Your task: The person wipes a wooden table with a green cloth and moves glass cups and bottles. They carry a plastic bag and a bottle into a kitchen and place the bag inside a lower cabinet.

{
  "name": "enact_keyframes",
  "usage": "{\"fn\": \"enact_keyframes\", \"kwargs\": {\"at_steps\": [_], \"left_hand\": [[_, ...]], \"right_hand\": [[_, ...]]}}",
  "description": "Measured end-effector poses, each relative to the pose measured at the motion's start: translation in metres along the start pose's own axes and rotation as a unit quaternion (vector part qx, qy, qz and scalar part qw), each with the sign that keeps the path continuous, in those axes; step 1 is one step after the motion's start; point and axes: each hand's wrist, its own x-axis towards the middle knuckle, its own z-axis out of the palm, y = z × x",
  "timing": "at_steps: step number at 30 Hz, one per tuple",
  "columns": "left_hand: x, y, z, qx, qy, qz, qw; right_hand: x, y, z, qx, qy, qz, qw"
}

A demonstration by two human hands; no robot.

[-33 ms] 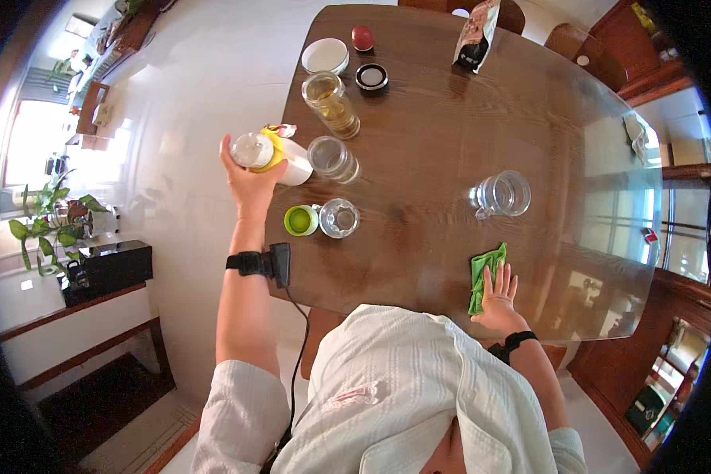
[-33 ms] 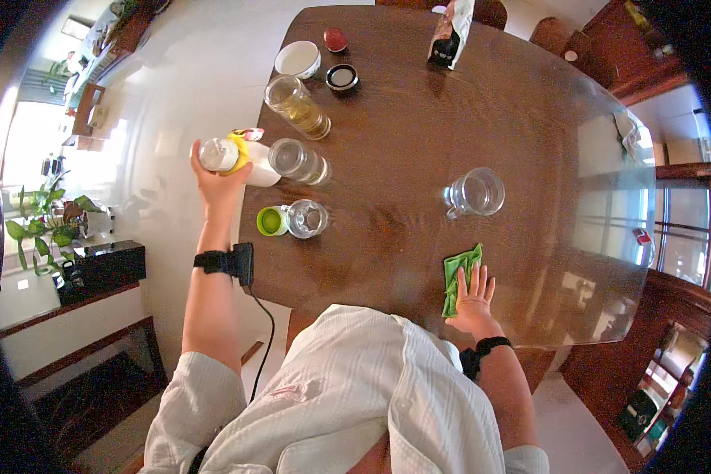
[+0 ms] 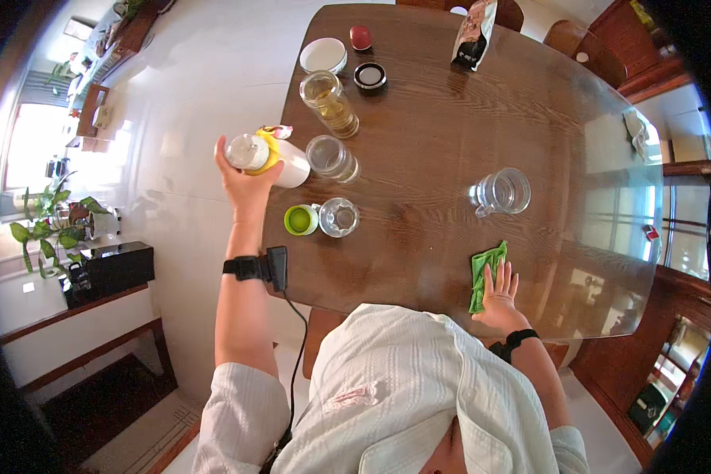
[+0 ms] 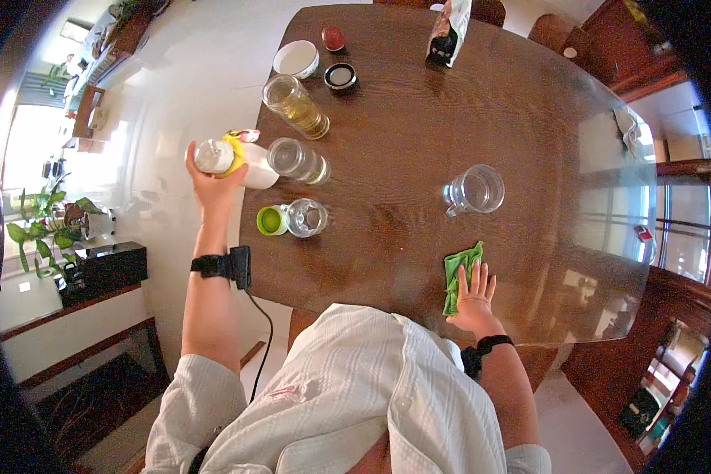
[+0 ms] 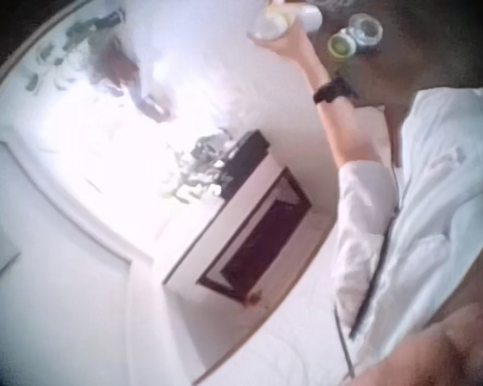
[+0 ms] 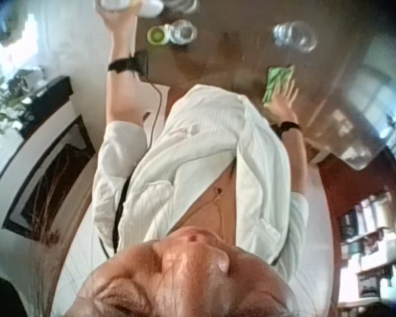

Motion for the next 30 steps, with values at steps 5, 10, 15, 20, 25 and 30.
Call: {"fn": "enact_keyframes", "kwargs": {"at_steps": [5, 10, 15, 20, 25, 30], "left_hand": [[-0.017, 0.066, -0.034, -0.021, -0.03, 0.017, 0.999], [-0.036, 0.13, -0.064, -0.037, -0.103, 0.04, 0.993], [-0.069, 0.18, -0.053, -0.078, -0.171, 0.04, 0.981], [-0.109, 0.188, 0.006, -0.118, -0.234, 0.05, 0.964], [-0.144, 0.163, 0.073, -0.039, -0.269, 0.1, 0.957], [-0.17, 0.148, 0.129, -0.096, -0.285, 0.081, 0.95]], "right_hand": [[-0.001, 0.0, -0.008, 0.006, -0.015, 0.002, 1.0], [-0.005, 0.001, -0.014, 0.034, -0.004, -0.008, 0.999], [-0.005, 0.001, -0.013, 0.052, 0.009, -0.014, 0.999], [-0.008, 0.005, -0.01, 0.069, 0.032, -0.027, 0.997], [-0.009, 0.001, -0.015, 0.064, 0.017, -0.028, 0.997], [-0.01, 0.003, -0.017, 0.074, 0.014, -0.032, 0.997]]}}
